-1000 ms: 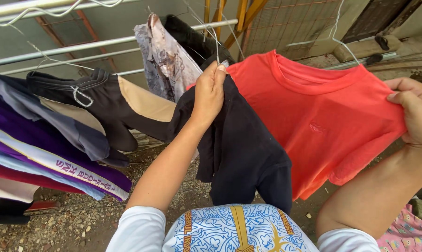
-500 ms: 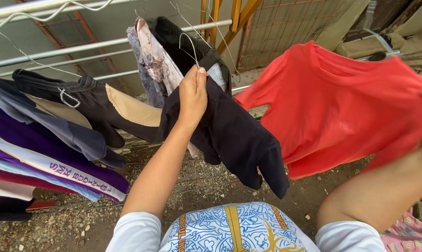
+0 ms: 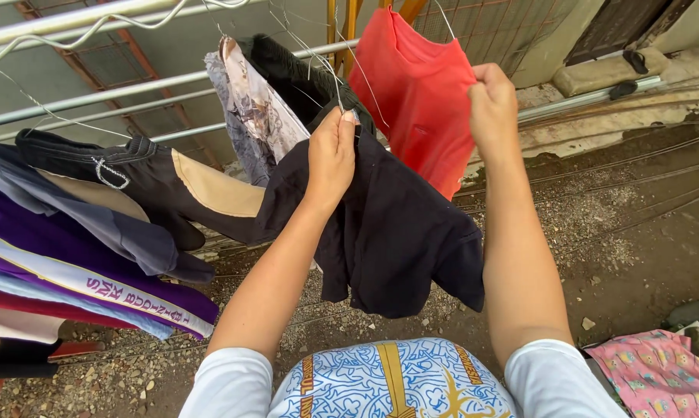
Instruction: Hanging freshly laundered clothes on a metal drying rack using hangers.
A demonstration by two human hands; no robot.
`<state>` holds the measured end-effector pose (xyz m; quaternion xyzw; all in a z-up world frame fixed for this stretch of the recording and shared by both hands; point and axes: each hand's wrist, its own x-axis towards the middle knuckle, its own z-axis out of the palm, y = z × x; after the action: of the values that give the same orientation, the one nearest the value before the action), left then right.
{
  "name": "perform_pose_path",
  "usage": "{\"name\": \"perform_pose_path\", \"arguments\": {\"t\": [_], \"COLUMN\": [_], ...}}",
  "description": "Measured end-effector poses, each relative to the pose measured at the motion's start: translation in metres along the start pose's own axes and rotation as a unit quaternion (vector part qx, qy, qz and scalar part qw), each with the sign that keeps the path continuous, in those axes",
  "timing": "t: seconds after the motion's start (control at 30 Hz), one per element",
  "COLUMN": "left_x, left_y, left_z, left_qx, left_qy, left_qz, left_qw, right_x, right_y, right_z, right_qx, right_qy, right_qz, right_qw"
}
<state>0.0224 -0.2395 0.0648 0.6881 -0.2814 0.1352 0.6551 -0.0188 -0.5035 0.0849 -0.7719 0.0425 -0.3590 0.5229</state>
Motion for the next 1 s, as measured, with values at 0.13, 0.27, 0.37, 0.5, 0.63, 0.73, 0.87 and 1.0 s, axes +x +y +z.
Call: {"name": "perform_pose_path", "arguments": {"t": [0.13,0.27,0.37,0.5,0.63,0.73,0.87,1.0], "left_x": [0.001,0.001,-0.002,-0.002,-0.008,-0.01,-0.008,0.011], "left_y": [-0.002,-0.001,-0.004,-0.003,-0.001,0.004,-0.004,-0.086], "left_z": [-0.002,-0.006,-0.01,-0.02,-0.04,-0.055,-0.092,-0.147], "left_qx": [0.0,0.003,0.022,0.063,0.111,0.136,0.061,-0.017], "left_qy": [0.003,0.011,0.013,0.036,0.048,0.062,0.042,0.124], "left_qz": [0.027,0.021,0.017,0.045,0.013,-0.006,0.019,-0.003], "left_qw": [1.0,1.0,1.0,0.996,0.993,0.989,0.997,0.992], "right_x": [0.023,0.038,0.037,0.013,-0.027,-0.054,-0.071,-0.071], "right_y": [0.019,0.048,0.077,0.006,-0.097,-0.126,-0.117,-0.107], "right_z": [0.022,0.033,0.027,0.02,0.018,0.04,0.075,0.095], "right_qx": [-0.042,-0.073,-0.165,-0.251,-0.065,-0.048,-0.015,0.025], "right_qy": [0.019,0.018,-0.023,-0.056,-0.348,-0.523,-0.505,-0.427], "right_qz": [-0.014,-0.003,-0.025,-0.095,0.071,0.009,-0.044,-0.004], "right_qw": [0.999,0.997,0.986,0.962,0.932,0.851,0.862,0.904]}}
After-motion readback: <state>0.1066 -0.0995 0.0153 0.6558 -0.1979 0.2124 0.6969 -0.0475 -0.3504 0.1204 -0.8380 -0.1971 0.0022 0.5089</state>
